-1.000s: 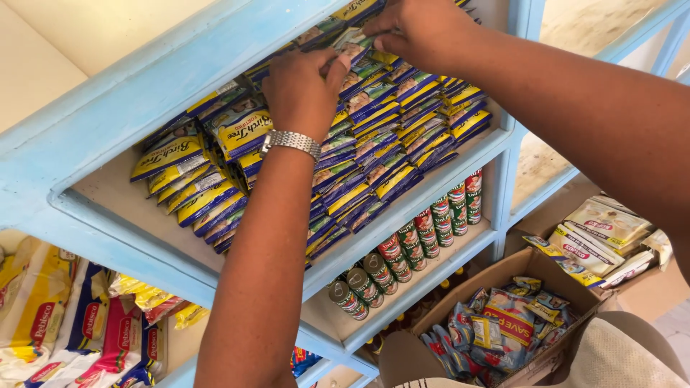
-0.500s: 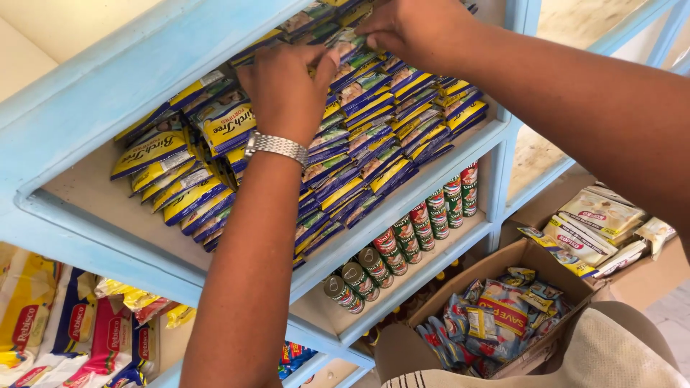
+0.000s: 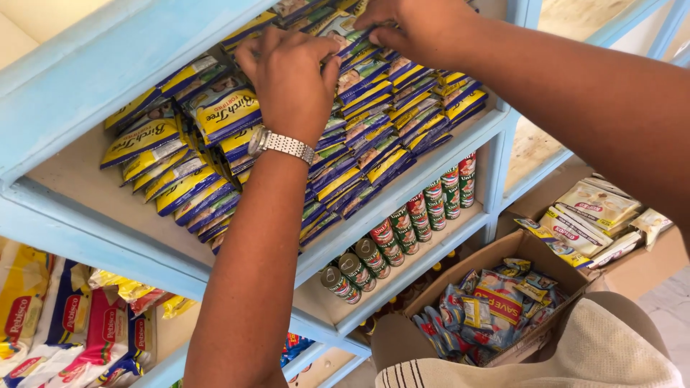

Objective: Stocking grocery store shelves with milk powder sachets from a cardboard box.

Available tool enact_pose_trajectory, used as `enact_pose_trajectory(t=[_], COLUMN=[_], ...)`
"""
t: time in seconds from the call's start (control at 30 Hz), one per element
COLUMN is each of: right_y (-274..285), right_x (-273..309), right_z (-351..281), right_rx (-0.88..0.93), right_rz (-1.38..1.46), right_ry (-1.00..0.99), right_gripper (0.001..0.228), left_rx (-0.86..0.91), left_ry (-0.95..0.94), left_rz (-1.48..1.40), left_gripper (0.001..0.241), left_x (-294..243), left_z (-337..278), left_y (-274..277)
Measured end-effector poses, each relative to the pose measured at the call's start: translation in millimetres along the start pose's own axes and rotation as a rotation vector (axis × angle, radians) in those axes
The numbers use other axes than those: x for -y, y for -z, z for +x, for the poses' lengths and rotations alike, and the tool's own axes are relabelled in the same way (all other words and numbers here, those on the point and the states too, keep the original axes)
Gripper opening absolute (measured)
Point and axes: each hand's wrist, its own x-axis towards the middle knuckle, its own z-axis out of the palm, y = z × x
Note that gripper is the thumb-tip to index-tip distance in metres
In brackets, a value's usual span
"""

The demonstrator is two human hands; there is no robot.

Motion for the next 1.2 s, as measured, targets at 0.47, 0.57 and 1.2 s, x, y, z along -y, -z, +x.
enact_pose_trajectory(t=[0.47, 0.57, 1.2], right_y=[17.8, 30.2, -108.8], right_x=[3.8, 12.2, 93.6], right_z=[-23.2, -40.6, -378.8], right_rx=[0.059, 0.135, 0.261], right_rz=[-0.024, -0.073, 0.436], right_ry=[0.008, -0.129, -0.334], right_gripper=[0.053, 0.046, 0.034], left_rx=[0.013, 0.01, 0.506], left_ry=[-0.037, -0.023, 0.613], left_rz=[0.076, 0.054, -0.746], left_gripper=[0.023, 0.026, 0.026], left_x=[-9.2, -16.5, -226.4], left_z=[-5.5, -10.7, -352.2], left_y=[7.9, 8.1, -125.7])
